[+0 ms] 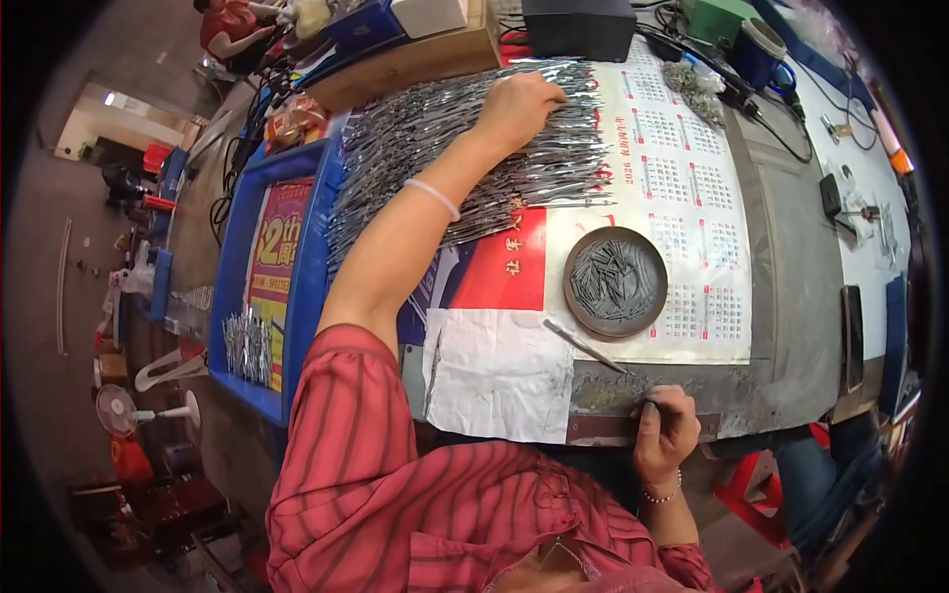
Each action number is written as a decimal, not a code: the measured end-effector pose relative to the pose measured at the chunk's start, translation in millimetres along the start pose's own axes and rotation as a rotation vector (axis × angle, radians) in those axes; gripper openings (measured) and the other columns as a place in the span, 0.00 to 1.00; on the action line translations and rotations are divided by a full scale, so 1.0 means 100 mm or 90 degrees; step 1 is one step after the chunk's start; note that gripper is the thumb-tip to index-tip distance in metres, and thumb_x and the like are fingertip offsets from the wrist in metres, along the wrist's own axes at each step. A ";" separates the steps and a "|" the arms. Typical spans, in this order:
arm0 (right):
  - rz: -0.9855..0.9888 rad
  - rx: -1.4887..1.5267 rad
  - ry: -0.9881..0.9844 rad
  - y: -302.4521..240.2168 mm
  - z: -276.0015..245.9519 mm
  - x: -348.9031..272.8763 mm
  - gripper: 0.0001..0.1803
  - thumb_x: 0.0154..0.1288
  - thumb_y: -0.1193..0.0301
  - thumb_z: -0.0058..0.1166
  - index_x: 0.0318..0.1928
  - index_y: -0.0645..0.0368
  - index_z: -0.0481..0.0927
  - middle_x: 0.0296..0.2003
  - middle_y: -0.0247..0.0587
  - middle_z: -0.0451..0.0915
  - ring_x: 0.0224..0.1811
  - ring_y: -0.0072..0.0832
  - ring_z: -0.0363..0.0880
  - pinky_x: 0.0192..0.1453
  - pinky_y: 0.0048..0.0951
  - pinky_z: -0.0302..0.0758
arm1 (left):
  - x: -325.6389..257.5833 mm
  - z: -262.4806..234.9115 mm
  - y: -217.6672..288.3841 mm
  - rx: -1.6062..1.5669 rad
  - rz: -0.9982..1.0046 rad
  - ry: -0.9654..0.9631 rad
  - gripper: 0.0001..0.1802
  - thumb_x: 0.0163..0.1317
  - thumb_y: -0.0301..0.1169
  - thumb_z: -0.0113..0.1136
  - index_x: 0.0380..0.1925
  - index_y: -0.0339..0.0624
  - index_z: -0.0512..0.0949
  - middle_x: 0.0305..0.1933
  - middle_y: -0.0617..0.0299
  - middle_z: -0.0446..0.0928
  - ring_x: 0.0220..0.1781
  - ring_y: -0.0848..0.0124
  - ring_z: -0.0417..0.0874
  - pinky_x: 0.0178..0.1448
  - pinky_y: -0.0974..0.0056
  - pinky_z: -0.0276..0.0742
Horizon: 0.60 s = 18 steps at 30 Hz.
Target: Assembling small metal pins or components into sets at a workbench.
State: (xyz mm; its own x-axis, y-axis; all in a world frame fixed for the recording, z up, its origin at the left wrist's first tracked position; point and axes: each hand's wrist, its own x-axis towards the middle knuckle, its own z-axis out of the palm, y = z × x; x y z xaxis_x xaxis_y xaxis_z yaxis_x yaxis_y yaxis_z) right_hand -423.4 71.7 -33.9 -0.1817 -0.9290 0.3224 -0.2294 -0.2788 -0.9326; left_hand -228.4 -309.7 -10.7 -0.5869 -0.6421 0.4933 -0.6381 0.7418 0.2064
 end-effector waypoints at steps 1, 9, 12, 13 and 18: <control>0.005 0.013 0.005 -0.01 0.02 0.01 0.04 0.62 0.80 0.50 0.37 0.66 0.71 0.29 0.47 0.75 0.26 0.26 0.73 0.30 0.23 0.71 | 0.00 0.00 -0.01 -0.005 0.006 0.014 0.08 0.54 0.30 0.61 0.35 0.43 0.82 0.33 0.54 0.79 0.39 0.56 0.80 0.45 0.58 0.75; 0.071 0.024 0.064 -0.01 0.07 -0.10 0.05 0.67 0.80 0.45 0.42 0.66 0.72 0.35 0.41 0.73 0.30 0.22 0.71 0.33 0.22 0.69 | -0.67 -0.90 0.23 -0.046 0.053 0.146 0.08 0.55 0.32 0.58 0.32 0.40 0.81 0.32 0.52 0.78 0.37 0.54 0.79 0.44 0.56 0.75; 0.072 -0.010 0.085 0.08 0.04 -0.11 0.05 0.70 0.76 0.45 0.41 0.64 0.72 0.29 0.34 0.72 0.28 0.18 0.68 0.32 0.19 0.68 | -1.39 -1.58 0.62 -0.113 -0.044 0.148 0.08 0.55 0.29 0.59 0.33 0.39 0.81 0.32 0.53 0.78 0.37 0.56 0.80 0.43 0.58 0.75; 0.068 -0.037 0.069 0.11 0.01 -0.12 0.05 0.70 0.76 0.45 0.42 0.65 0.72 0.31 0.35 0.72 0.28 0.19 0.68 0.32 0.19 0.68 | -1.71 -1.84 0.66 -0.091 -0.077 0.136 0.08 0.55 0.28 0.59 0.34 0.39 0.81 0.32 0.54 0.78 0.37 0.57 0.80 0.42 0.59 0.75; 0.042 -0.108 0.056 0.06 0.07 -0.06 0.07 0.70 0.74 0.46 0.42 0.66 0.72 0.30 0.34 0.70 0.28 0.19 0.66 0.32 0.19 0.65 | -3.30 -3.08 0.57 0.086 -0.467 0.134 0.10 0.58 0.26 0.57 0.39 0.35 0.81 0.37 0.55 0.82 0.37 0.69 0.83 0.43 0.67 0.77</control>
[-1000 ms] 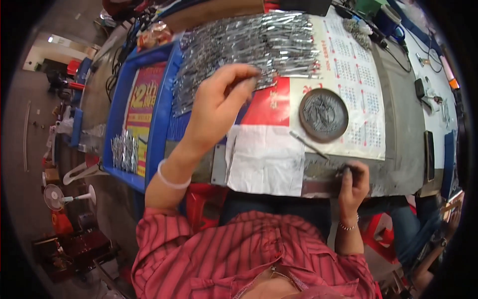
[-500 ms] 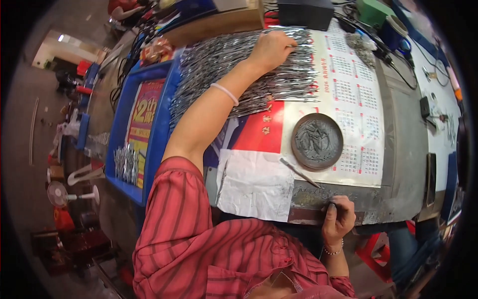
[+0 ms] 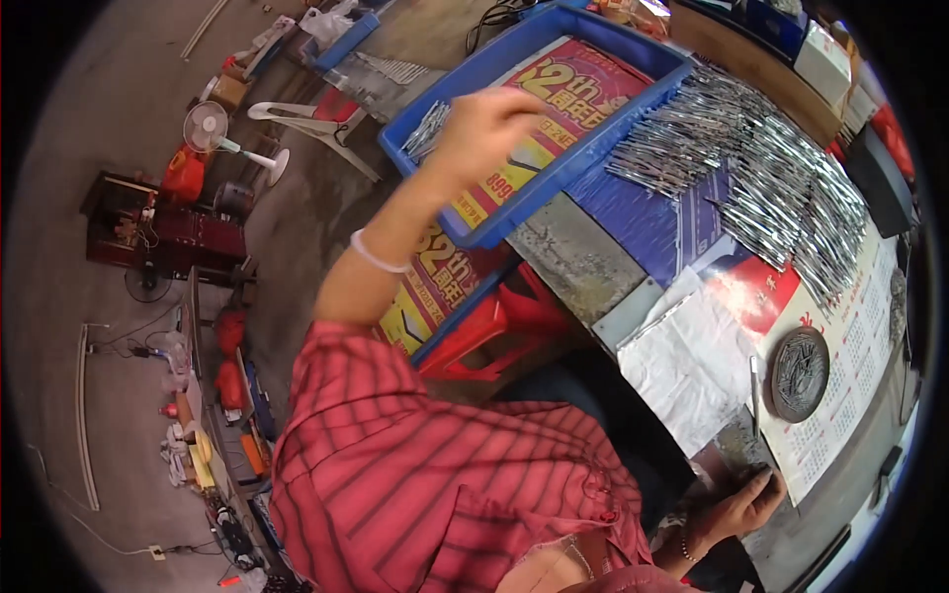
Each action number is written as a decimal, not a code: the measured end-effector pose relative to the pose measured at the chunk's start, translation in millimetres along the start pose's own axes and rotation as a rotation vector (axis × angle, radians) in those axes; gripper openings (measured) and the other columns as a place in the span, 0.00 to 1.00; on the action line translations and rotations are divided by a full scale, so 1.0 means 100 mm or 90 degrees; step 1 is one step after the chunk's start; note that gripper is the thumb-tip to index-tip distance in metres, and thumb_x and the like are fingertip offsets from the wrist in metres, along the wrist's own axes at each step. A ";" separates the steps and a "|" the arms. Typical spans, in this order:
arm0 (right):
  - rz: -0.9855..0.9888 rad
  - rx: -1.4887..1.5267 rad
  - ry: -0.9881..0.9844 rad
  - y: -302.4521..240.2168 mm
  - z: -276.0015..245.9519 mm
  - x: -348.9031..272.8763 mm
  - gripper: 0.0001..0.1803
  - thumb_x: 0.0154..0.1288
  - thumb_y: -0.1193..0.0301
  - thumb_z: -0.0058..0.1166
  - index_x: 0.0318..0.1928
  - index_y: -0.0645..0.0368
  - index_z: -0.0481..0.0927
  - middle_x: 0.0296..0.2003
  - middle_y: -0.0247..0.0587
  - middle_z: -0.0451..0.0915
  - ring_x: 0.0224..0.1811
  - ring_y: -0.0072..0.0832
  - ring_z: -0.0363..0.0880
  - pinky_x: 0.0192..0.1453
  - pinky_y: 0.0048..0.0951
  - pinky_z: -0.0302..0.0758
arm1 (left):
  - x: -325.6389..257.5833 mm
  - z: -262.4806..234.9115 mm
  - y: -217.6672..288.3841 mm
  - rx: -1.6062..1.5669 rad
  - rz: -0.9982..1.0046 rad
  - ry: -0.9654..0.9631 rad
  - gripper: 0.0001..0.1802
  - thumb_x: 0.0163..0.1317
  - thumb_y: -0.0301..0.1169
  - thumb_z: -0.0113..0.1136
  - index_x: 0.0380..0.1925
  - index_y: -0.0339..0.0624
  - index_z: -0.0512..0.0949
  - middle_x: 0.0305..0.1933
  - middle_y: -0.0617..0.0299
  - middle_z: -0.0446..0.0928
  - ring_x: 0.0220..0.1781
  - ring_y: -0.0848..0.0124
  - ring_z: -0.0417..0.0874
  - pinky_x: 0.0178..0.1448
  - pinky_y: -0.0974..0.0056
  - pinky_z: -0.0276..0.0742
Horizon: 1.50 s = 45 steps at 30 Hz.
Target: Assembling small metal pins or components into sets at a workbench.
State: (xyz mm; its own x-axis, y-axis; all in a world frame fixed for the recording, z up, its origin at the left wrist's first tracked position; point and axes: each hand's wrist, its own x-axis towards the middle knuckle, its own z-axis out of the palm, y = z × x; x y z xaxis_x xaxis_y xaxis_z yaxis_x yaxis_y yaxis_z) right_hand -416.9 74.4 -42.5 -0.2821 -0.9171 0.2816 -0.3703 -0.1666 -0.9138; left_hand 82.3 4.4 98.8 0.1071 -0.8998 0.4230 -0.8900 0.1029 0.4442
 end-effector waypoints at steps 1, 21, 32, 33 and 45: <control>-0.010 -0.019 -0.005 -0.03 0.02 0.01 0.07 0.71 0.73 0.45 0.41 0.66 0.72 0.30 0.35 0.71 0.29 0.20 0.66 0.33 0.20 0.66 | -0.12 -0.20 -0.28 0.036 -0.090 0.016 0.11 0.57 0.26 0.57 0.40 0.34 0.80 0.37 0.54 0.83 0.36 0.69 0.83 0.43 0.67 0.77; -0.042 -0.100 -0.022 0.06 0.02 -0.02 0.07 0.70 0.74 0.48 0.42 0.67 0.73 0.35 0.33 0.72 0.37 0.19 0.68 0.44 0.19 0.67 | -0.39 -0.23 -1.85 0.421 -0.268 -0.196 0.25 0.49 0.25 0.53 0.50 0.31 0.63 0.45 0.31 0.70 0.52 0.38 0.72 0.56 0.46 0.69; -0.039 -0.078 -0.062 0.09 0.01 0.00 0.06 0.70 0.75 0.48 0.41 0.66 0.73 0.33 0.31 0.71 0.34 0.17 0.67 0.41 0.17 0.66 | -0.37 -0.20 -1.85 0.504 -0.286 -0.257 0.14 0.62 0.23 0.37 0.48 0.30 0.62 0.51 0.29 0.68 0.52 0.37 0.74 0.57 0.43 0.69; -0.034 -0.073 -0.067 0.10 0.01 0.00 0.06 0.70 0.75 0.48 0.41 0.66 0.73 0.32 0.31 0.71 0.34 0.16 0.67 0.40 0.16 0.66 | -0.38 -0.21 -1.86 0.513 -0.292 -0.250 0.14 0.63 0.24 0.37 0.47 0.30 0.62 0.51 0.29 0.69 0.52 0.37 0.74 0.57 0.43 0.69; -0.043 -0.099 -0.077 0.02 0.05 0.00 0.05 0.70 0.75 0.48 0.41 0.66 0.72 0.32 0.30 0.70 0.33 0.16 0.65 0.39 0.16 0.65 | -0.36 -0.34 -1.37 0.624 -0.183 -0.210 0.11 0.64 0.26 0.39 0.45 0.32 0.62 0.45 0.36 0.71 0.46 0.42 0.77 0.51 0.46 0.75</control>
State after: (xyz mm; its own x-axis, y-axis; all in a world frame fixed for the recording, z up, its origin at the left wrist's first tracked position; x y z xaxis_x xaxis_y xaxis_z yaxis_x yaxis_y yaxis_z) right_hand -413.3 72.1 -45.7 -0.1470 -0.9444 0.2941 -0.5199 -0.1792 -0.8352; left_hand 215.0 37.1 49.5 0.3753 -0.9211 0.1038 -0.8340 -0.3844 -0.3958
